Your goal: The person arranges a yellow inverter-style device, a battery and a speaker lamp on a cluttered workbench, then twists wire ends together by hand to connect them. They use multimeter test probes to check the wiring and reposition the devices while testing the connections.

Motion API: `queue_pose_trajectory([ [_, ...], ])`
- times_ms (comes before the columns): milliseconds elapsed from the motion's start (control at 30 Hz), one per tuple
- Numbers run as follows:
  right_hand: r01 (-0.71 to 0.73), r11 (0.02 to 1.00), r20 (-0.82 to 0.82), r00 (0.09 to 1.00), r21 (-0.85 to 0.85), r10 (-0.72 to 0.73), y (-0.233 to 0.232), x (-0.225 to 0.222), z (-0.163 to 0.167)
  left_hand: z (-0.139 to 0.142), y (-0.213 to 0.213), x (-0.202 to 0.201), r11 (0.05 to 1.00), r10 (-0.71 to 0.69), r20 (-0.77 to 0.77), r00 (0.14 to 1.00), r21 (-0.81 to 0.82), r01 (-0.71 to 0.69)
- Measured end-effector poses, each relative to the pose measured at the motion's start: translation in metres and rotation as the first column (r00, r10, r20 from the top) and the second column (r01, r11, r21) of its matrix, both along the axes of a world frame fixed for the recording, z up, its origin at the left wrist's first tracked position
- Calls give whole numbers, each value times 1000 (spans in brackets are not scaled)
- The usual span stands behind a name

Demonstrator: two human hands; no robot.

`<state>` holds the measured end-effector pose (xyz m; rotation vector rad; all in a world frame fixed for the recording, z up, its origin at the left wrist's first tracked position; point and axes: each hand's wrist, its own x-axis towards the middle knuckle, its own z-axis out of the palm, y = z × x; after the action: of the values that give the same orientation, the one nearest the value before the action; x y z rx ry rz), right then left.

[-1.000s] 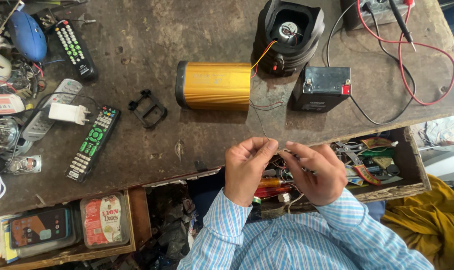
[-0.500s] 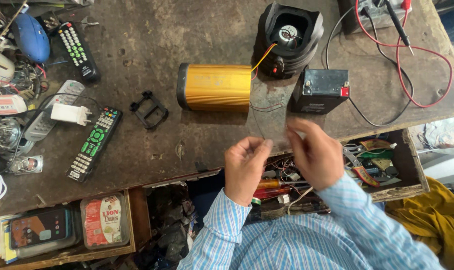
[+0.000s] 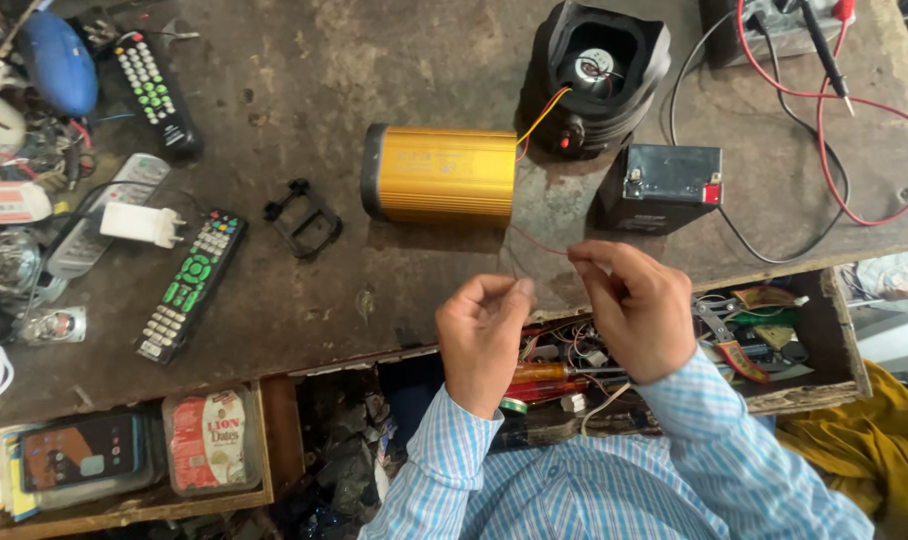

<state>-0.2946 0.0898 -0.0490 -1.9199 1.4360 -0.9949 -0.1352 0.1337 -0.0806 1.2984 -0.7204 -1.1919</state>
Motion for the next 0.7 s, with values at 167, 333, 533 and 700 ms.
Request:
queue_pose_trajectory([
  [167,135,991,32,990,15,-135,10,-4,20,16,-12,-12,989,95,173,980,-131,-72],
  [333,58,997,121,991,-46,-52,10,-6,24,36,-18,-8,969,-57,474,879,-185,163],
  [533,18,974,401,909,227,-111,13,-11,1,37,-25,-9,956,-108,526,844,-179,234],
  [700,-130,860,660,700,494,-274,17,-23,-22,30,-22,-3,937,-130,559,819,-200,285],
])
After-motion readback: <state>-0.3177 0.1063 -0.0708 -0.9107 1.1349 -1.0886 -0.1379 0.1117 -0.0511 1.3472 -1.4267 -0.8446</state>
